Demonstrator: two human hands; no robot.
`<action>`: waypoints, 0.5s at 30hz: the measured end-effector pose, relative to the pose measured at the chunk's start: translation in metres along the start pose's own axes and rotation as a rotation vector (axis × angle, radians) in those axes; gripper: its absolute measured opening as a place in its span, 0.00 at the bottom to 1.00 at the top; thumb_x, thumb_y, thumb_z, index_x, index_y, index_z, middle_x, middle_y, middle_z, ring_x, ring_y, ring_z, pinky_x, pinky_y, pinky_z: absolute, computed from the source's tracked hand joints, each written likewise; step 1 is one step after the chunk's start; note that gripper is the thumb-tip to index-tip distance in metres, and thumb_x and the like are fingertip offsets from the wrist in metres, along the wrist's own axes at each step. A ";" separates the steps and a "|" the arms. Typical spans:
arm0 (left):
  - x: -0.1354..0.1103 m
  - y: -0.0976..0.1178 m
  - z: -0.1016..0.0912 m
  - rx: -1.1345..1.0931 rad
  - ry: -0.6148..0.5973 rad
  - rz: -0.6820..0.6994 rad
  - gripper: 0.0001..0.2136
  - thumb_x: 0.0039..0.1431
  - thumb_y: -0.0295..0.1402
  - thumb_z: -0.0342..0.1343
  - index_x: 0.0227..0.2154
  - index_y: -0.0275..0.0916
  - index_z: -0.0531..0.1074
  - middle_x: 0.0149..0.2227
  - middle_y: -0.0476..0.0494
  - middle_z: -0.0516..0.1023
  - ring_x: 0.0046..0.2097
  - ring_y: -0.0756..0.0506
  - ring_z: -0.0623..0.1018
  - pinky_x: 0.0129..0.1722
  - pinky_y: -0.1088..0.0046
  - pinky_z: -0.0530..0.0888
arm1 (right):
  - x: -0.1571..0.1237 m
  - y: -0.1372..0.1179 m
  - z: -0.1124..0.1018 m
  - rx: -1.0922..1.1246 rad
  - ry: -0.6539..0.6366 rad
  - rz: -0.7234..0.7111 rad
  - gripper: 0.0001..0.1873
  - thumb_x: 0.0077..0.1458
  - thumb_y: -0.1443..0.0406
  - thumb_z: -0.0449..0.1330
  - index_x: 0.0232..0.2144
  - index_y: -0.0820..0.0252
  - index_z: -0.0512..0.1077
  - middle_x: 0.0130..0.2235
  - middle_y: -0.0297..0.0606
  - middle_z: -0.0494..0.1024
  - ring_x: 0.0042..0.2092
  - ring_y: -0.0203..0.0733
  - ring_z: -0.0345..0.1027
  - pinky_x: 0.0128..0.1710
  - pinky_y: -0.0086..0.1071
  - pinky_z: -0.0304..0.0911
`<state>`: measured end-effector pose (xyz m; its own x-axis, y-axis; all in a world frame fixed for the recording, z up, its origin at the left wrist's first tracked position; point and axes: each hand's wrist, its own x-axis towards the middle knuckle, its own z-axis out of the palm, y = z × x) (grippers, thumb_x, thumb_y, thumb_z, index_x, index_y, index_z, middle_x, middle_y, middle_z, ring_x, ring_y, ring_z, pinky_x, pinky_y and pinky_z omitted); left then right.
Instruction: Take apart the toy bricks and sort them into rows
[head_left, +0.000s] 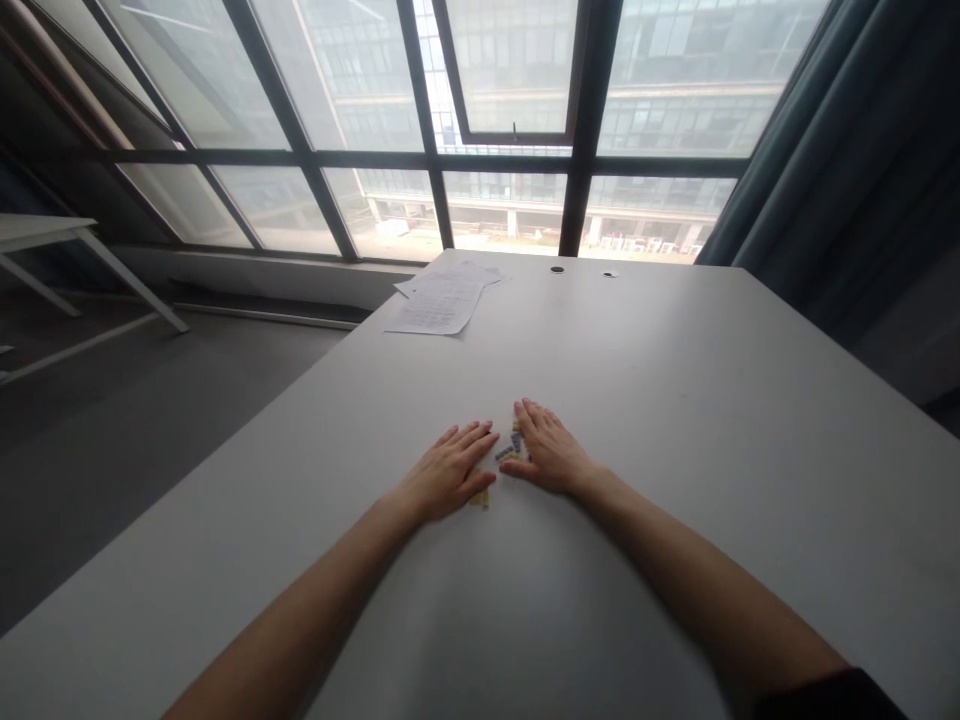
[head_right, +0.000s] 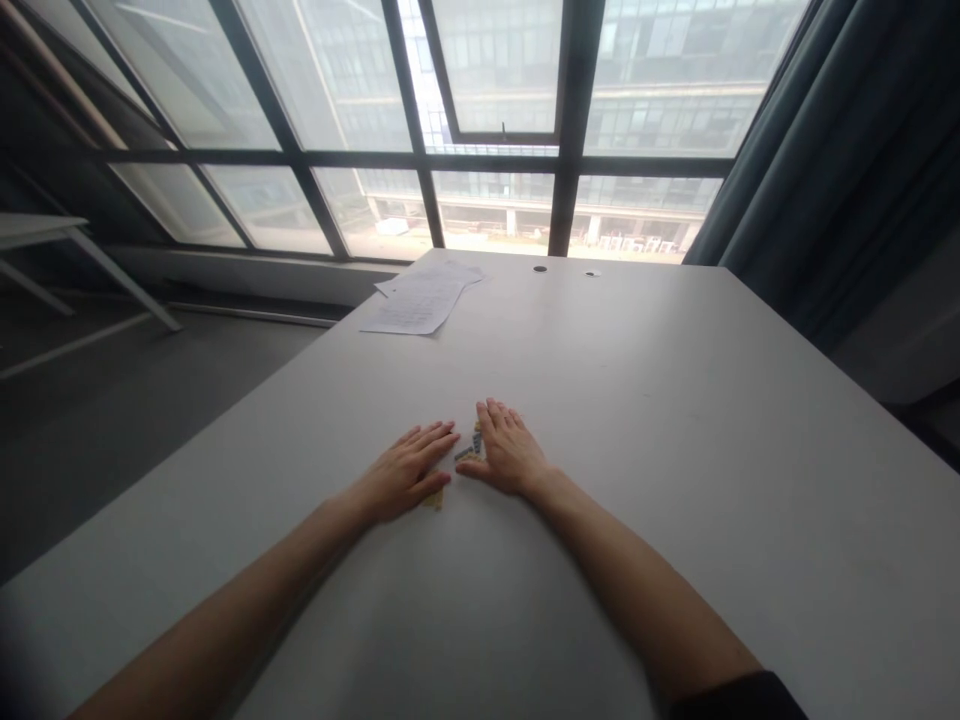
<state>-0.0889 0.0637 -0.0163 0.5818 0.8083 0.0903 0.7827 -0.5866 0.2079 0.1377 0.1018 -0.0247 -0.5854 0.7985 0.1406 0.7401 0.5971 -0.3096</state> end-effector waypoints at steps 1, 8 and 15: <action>-0.005 0.001 0.000 -0.012 0.001 0.008 0.28 0.65 0.47 0.46 0.64 0.43 0.53 0.68 0.39 0.52 0.68 0.41 0.54 0.65 0.55 0.53 | 0.006 0.000 0.000 0.006 -0.009 -0.021 0.53 0.54 0.41 0.53 0.66 0.76 0.46 0.67 0.62 0.48 0.68 0.57 0.40 0.66 0.49 0.40; -0.016 0.003 0.014 0.032 0.078 -0.088 0.40 0.59 0.54 0.50 0.67 0.36 0.44 0.68 0.28 0.48 0.68 0.36 0.50 0.64 0.50 0.53 | 0.034 -0.023 0.005 0.174 -0.025 -0.094 0.35 0.65 0.50 0.43 0.65 0.66 0.51 0.66 0.50 0.55 0.67 0.48 0.47 0.66 0.50 0.39; 0.004 0.010 0.026 0.071 0.186 -0.253 0.40 0.60 0.54 0.47 0.67 0.33 0.44 0.67 0.26 0.51 0.68 0.33 0.52 0.64 0.49 0.54 | 0.026 -0.026 -0.001 0.441 0.034 -0.061 0.36 0.63 0.53 0.49 0.66 0.66 0.48 0.66 0.51 0.54 0.66 0.46 0.49 0.64 0.42 0.49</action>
<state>-0.0728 0.0599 -0.0389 0.3212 0.9205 0.2224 0.9148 -0.3623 0.1785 0.1037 0.1067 -0.0120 -0.6071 0.7691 0.2001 0.4878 0.5594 -0.6702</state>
